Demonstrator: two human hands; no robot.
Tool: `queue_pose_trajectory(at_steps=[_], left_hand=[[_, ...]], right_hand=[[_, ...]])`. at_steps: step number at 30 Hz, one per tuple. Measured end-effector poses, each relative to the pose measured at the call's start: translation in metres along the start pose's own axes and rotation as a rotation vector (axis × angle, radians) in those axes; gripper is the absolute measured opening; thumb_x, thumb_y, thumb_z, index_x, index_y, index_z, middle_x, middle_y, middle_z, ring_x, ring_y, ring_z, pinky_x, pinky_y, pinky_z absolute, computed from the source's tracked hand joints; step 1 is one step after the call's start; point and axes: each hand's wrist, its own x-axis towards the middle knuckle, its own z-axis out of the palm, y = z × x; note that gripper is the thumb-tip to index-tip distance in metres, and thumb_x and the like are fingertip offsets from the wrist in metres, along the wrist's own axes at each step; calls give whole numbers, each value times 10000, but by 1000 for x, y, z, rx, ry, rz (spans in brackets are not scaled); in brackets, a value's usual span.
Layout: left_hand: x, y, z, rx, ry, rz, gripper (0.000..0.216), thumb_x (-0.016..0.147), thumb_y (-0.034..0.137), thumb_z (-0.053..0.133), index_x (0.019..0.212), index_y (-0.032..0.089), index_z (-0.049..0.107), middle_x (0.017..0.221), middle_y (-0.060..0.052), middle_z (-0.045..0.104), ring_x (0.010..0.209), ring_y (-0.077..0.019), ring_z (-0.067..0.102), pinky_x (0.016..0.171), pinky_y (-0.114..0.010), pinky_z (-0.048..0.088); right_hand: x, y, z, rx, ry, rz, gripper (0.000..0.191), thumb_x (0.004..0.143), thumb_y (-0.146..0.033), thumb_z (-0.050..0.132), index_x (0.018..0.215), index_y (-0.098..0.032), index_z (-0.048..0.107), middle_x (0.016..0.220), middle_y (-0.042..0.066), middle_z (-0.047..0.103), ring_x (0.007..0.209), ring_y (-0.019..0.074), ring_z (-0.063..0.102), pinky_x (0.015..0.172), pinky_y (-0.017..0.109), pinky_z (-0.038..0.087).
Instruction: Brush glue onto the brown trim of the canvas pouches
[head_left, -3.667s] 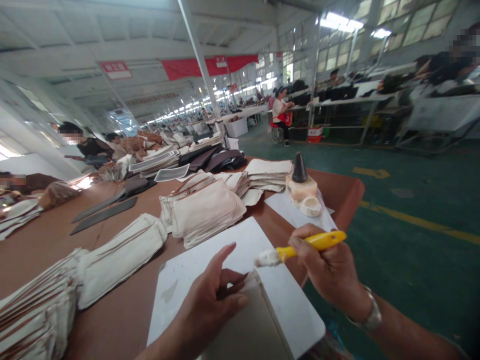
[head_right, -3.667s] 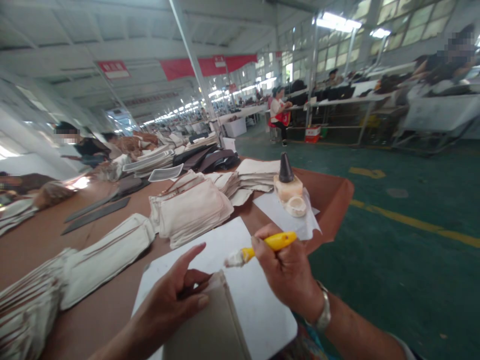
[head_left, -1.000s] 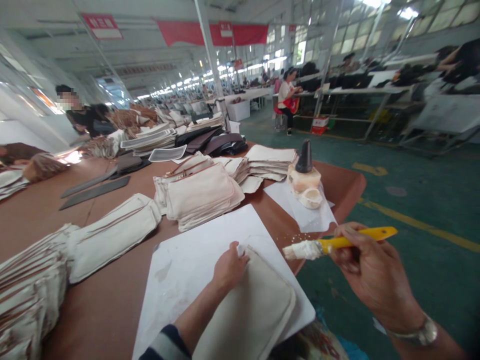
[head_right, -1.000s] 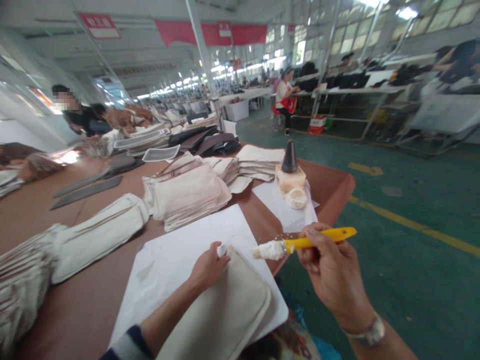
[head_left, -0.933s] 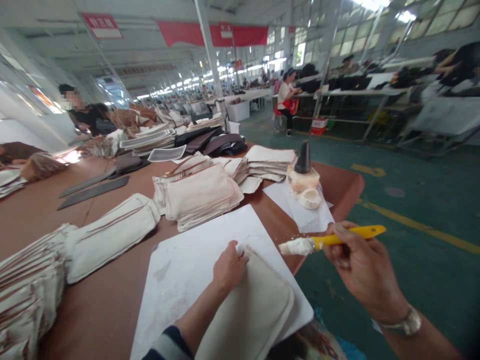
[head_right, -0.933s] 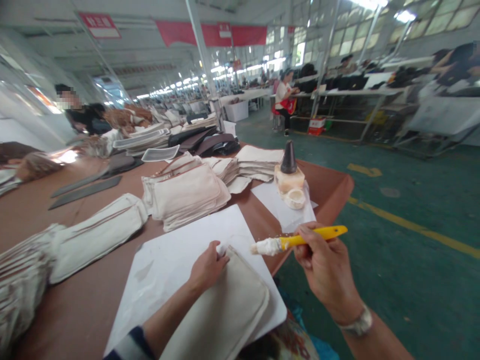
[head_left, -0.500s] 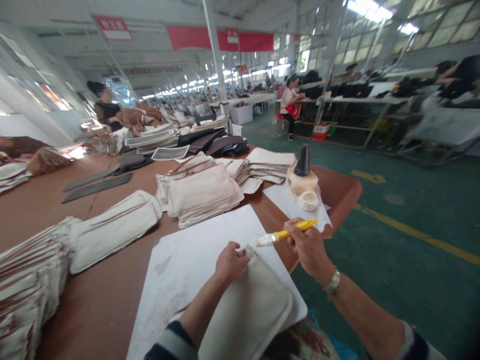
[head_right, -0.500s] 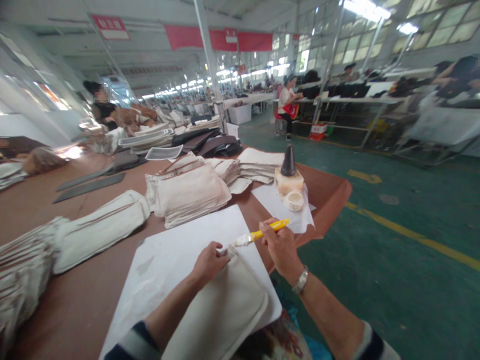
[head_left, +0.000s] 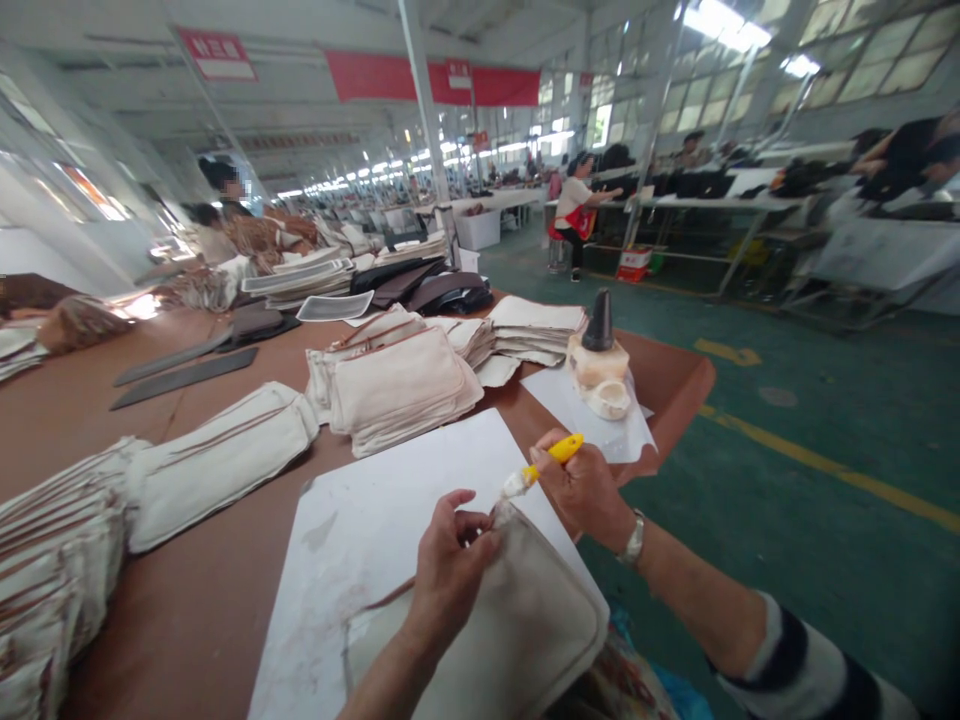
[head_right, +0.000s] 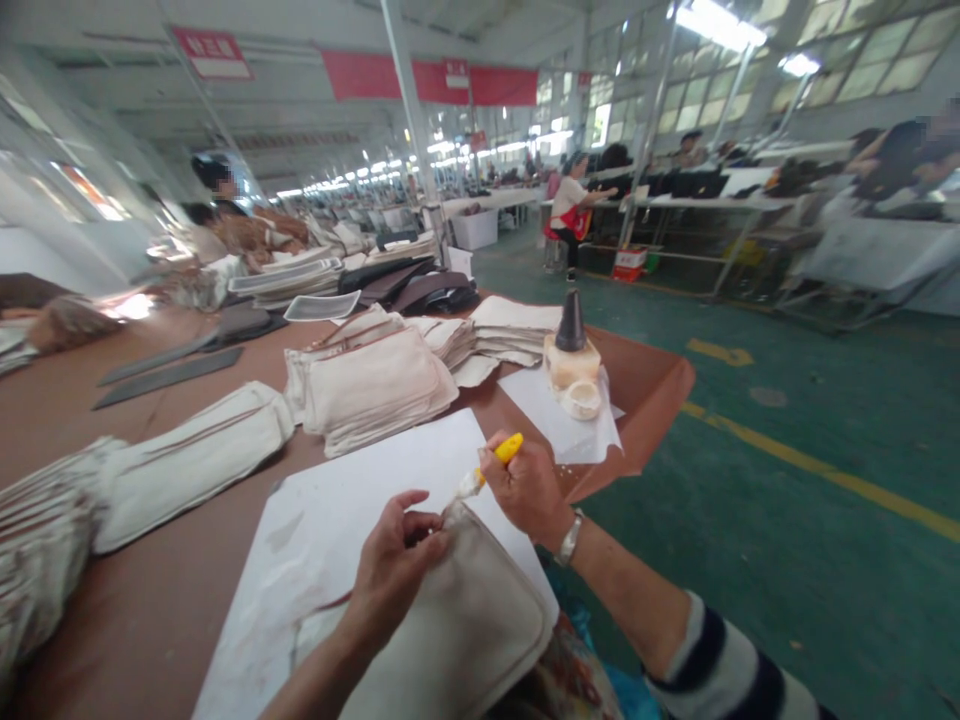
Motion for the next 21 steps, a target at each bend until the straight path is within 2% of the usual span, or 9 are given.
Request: queue_pose_trajectory(at_steps=[3, 8, 10, 12, 16, 18, 21], left_hand=[[-4, 3, -1, 31, 12, 36, 528, 733, 286, 722, 1199, 200, 491, 826, 11, 736, 688, -150, 587, 670, -274, 452], [-10, 3, -1, 108, 59, 100, 512, 746, 318, 753, 1190, 207, 522, 818, 7, 747, 646, -156, 616, 629, -275, 478], [-15, 1, -2, 156, 83, 182, 465, 788, 299, 737, 1195, 218, 527, 821, 12, 750, 659, -155, 644, 625, -267, 503], [-20, 1, -6, 237, 87, 337, 399, 834, 238, 706, 1193, 234, 531, 838, 16, 753, 688, -150, 681, 642, -256, 534], [-32, 12, -18, 430, 64, 831, 239, 894, 136, 658, 1100, 237, 589, 895, -5, 749, 781, -146, 714, 718, -241, 567], [-38, 20, -24, 471, -3, 1002, 214, 904, 95, 646, 1079, 210, 604, 873, -12, 735, 756, -134, 683, 688, -223, 552], [-43, 23, -31, 498, -141, 1119, 274, 885, -11, 618, 1091, 167, 583, 929, -37, 738, 752, -126, 632, 683, -234, 524]], right_hand=[[-3, -12, -11, -20, 63, -24, 271, 979, -386, 556, 806, -180, 594, 620, 2, 528, 553, 153, 487, 544, 263, 352], [-11, -21, -11, -45, -54, -117, 265, 992, -325, 526, 781, -178, 589, 647, 9, 554, 561, 148, 501, 553, 266, 365], [-10, -21, -14, -68, -36, -133, 258, 991, -321, 532, 785, -175, 584, 675, 17, 568, 595, 153, 517, 583, 271, 375], [-7, -22, -23, -79, 33, -120, 252, 1004, -329, 532, 814, -174, 589, 664, 8, 554, 585, 147, 507, 578, 266, 374], [-5, -30, -48, 51, 110, -13, 251, 987, -359, 582, 817, -174, 604, 599, -21, 516, 509, 123, 472, 500, 233, 365], [-6, -36, -53, 166, 77, 56, 251, 976, -370, 603, 820, -174, 598, 585, -28, 508, 498, 115, 467, 476, 213, 357], [-11, -46, -52, 291, -30, 127, 269, 964, -386, 606, 807, -168, 594, 560, -35, 486, 473, 99, 433, 443, 194, 320]])
